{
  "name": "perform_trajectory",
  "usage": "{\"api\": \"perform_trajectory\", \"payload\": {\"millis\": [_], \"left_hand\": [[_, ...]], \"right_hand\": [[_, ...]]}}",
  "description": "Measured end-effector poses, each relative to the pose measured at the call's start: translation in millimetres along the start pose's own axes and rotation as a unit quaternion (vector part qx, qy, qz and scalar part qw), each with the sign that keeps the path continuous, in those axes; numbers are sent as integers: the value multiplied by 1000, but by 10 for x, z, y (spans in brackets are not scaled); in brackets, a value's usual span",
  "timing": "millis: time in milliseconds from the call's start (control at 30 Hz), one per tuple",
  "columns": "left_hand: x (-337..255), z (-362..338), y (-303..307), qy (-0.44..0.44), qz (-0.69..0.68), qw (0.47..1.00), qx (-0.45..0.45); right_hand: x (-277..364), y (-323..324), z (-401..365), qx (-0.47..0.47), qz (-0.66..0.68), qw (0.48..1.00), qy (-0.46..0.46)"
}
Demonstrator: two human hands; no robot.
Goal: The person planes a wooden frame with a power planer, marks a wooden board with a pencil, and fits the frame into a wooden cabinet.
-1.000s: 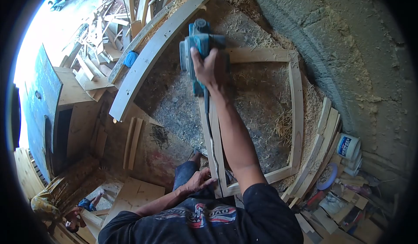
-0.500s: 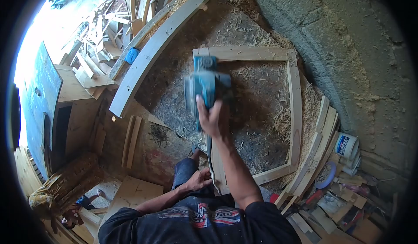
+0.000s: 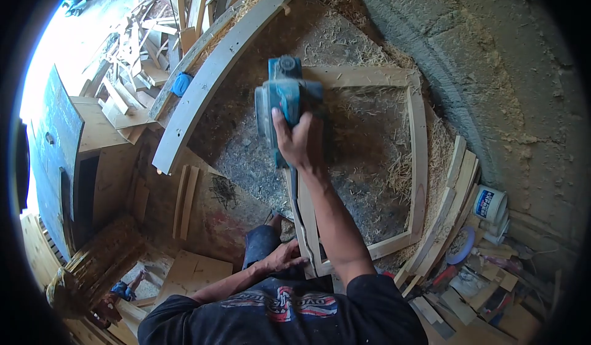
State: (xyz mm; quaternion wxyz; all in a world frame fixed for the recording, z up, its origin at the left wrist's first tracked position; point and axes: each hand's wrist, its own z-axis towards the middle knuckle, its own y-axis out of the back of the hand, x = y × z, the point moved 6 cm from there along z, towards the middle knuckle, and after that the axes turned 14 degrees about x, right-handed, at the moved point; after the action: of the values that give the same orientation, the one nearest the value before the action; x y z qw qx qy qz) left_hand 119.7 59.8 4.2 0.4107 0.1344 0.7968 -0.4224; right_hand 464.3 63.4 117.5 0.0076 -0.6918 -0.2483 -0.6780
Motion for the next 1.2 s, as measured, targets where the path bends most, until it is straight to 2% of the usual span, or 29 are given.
{"api": "perform_trajectory", "payload": {"millis": [67, 100, 167, 200, 267, 300, 400, 467, 533, 567, 600, 633, 700, 733, 800, 833, 867, 967, 1000, 1067, 1133, 1200], "left_hand": [[-11, 10, 11, -4, 12, 1000, 1], [-36, 9, 10, -26, 13, 1000, -4], [-75, 5, 32, -50, 14, 999, -8], [-77, 2, 41, -29, 21, 999, -2], [-107, -7, 33, -4, 26, 1000, 5], [-128, -15, 28, 7, -1, 1000, 10], [-96, -51, -48, 3, -38, 999, 7], [-21, -32, -42, -29, -36, 999, -19], [-66, -65, -115, -39, -66, 996, -43], [89, -51, -105, -15, -95, 993, -63], [251, -54, -126, 11, -126, 989, -82], [331, -33, -143, 7, -124, 989, -81], [378, -42, -157, -78, -173, 975, -118], [355, -34, -161, -82, -169, 975, -117], [324, -133, -64, -85, -142, 959, -231], [291, -190, -18, -96, -77, 951, -283], [290, -271, 44, -72, -67, 939, -329], [221, -466, 337, -88, 35, 890, -445], [104, -544, 402, -107, 54, 872, -475], [364, -635, 794, -89, 91, 869, -478], [42, -789, 805, -105, 156, 839, -511], [-175, -879, 762, -10, 194, 826, -529]], "right_hand": [[30, 9, 259, -9, -13, 999, 51], [-7, 5, 352, 18, -43, 999, 22], [-97, -35, 620, -3, 5, 994, 106], [-103, -31, 729, -11, 7, 991, 136], [-7, 1, 870, -5, -22, 993, 119], [123, 25, 850, 25, 8, 999, 43], [87, 36, 935, 34, -21, 999, 29], [-27, 53, 751, 2, 38, 997, 72], [-77, 139, 252, 9, 97, 994, 48], [-37, 200, -80, 16, 180, 983, 21], [-7, 335, -417, 9, 154, 988, -5], [82, 433, -735, 19, 199, 980, -3], [149, 680, -1355, 16, 187, 982, -31], [170, 812, -1649, 7, 167, 985, -35], [171, 1063, -2249, -16, 95, 993, -71], [208, 1164, -2547, -30, 56, 993, -101], [209, 1267, -2823, -54, 66, 991, -101], [170, 1547, -3646, -99, 28, 985, -136], [153, 1599, -3890, -112, 12, 983, -145], [225, 1659, -4258, -150, 15, 981, -121], [182, 1720, -4693, -191, 18, 976, -106], [29, 1754, -5180, -220, 57, 969, -99]]}}
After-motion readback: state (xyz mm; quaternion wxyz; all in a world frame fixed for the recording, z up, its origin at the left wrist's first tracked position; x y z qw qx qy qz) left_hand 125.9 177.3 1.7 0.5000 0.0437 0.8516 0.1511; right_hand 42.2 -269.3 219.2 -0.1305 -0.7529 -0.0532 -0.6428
